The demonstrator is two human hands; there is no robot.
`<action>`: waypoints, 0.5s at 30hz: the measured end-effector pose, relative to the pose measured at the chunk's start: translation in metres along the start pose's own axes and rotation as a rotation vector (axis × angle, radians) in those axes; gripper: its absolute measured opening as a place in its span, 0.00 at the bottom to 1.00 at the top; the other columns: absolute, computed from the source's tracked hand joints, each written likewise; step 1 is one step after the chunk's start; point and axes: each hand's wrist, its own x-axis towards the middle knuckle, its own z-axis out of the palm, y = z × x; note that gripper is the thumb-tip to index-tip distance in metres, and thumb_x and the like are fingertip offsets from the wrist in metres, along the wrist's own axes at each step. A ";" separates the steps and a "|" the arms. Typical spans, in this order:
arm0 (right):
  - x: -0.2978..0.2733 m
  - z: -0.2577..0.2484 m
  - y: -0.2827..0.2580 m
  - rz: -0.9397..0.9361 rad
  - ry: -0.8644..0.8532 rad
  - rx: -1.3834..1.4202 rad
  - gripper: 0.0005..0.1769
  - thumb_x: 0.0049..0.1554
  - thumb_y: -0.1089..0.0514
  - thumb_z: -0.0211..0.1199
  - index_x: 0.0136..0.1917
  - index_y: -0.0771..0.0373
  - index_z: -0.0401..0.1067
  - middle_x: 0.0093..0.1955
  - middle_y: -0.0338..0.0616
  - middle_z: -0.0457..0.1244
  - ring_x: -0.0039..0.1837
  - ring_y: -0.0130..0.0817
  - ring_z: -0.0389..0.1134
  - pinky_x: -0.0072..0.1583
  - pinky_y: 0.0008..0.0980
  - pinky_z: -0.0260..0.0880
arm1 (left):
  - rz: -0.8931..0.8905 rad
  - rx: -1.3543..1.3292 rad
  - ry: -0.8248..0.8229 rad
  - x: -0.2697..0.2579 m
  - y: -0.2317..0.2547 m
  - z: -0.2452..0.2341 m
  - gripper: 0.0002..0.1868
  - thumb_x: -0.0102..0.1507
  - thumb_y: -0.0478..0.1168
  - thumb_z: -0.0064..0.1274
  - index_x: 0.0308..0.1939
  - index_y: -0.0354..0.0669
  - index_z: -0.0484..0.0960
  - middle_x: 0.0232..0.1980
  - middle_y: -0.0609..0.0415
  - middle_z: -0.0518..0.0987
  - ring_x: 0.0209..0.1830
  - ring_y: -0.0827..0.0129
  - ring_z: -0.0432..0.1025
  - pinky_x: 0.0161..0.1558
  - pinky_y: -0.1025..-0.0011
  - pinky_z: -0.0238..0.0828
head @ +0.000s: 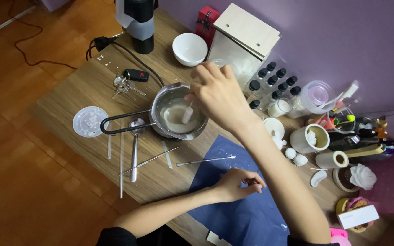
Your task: The person is preparing candle components by wrapping a wick base, using a fine metal tool for adjustments, pouring melted wax from a pot, and organizing the workspace.
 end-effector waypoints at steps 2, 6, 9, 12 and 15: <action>-0.002 0.013 0.000 0.004 0.031 -0.015 0.15 0.56 0.43 0.58 0.39 0.55 0.74 0.48 0.37 0.60 0.49 0.37 0.58 0.46 0.37 0.54 | -0.011 0.023 0.004 0.001 -0.001 0.000 0.06 0.61 0.42 0.48 0.37 0.50 0.79 0.34 0.65 0.80 0.35 0.80 0.72 0.42 0.79 0.66; -0.004 0.018 0.000 0.034 0.045 -0.032 0.16 0.55 0.43 0.61 0.39 0.56 0.75 0.46 0.36 0.61 0.48 0.35 0.58 0.44 0.35 0.55 | -0.061 0.064 0.000 0.001 0.007 -0.003 0.06 0.59 0.41 0.47 0.37 0.51 0.80 0.34 0.66 0.81 0.36 0.79 0.74 0.43 0.79 0.68; -0.005 0.007 0.004 0.033 0.041 -0.009 0.18 0.56 0.42 0.60 0.38 0.57 0.75 0.47 0.37 0.62 0.50 0.36 0.59 0.45 0.36 0.55 | 0.021 -0.016 0.013 -0.001 0.004 -0.001 0.06 0.62 0.39 0.47 0.40 0.47 0.79 0.33 0.62 0.81 0.36 0.77 0.74 0.43 0.79 0.69; -0.006 -0.002 0.008 0.021 0.086 0.036 0.17 0.55 0.43 0.62 0.35 0.57 0.74 0.47 0.37 0.60 0.51 0.38 0.59 0.43 0.37 0.55 | 0.004 0.015 -0.010 -0.002 0.009 -0.002 0.07 0.62 0.41 0.46 0.39 0.48 0.79 0.34 0.62 0.81 0.37 0.77 0.74 0.43 0.78 0.68; -0.006 -0.009 0.008 0.017 0.095 0.048 0.15 0.54 0.45 0.65 0.37 0.58 0.74 0.46 0.39 0.61 0.50 0.38 0.60 0.43 0.36 0.54 | 0.025 0.041 -0.006 0.001 -0.002 0.002 0.06 0.61 0.40 0.47 0.39 0.49 0.79 0.33 0.63 0.81 0.34 0.77 0.73 0.42 0.77 0.67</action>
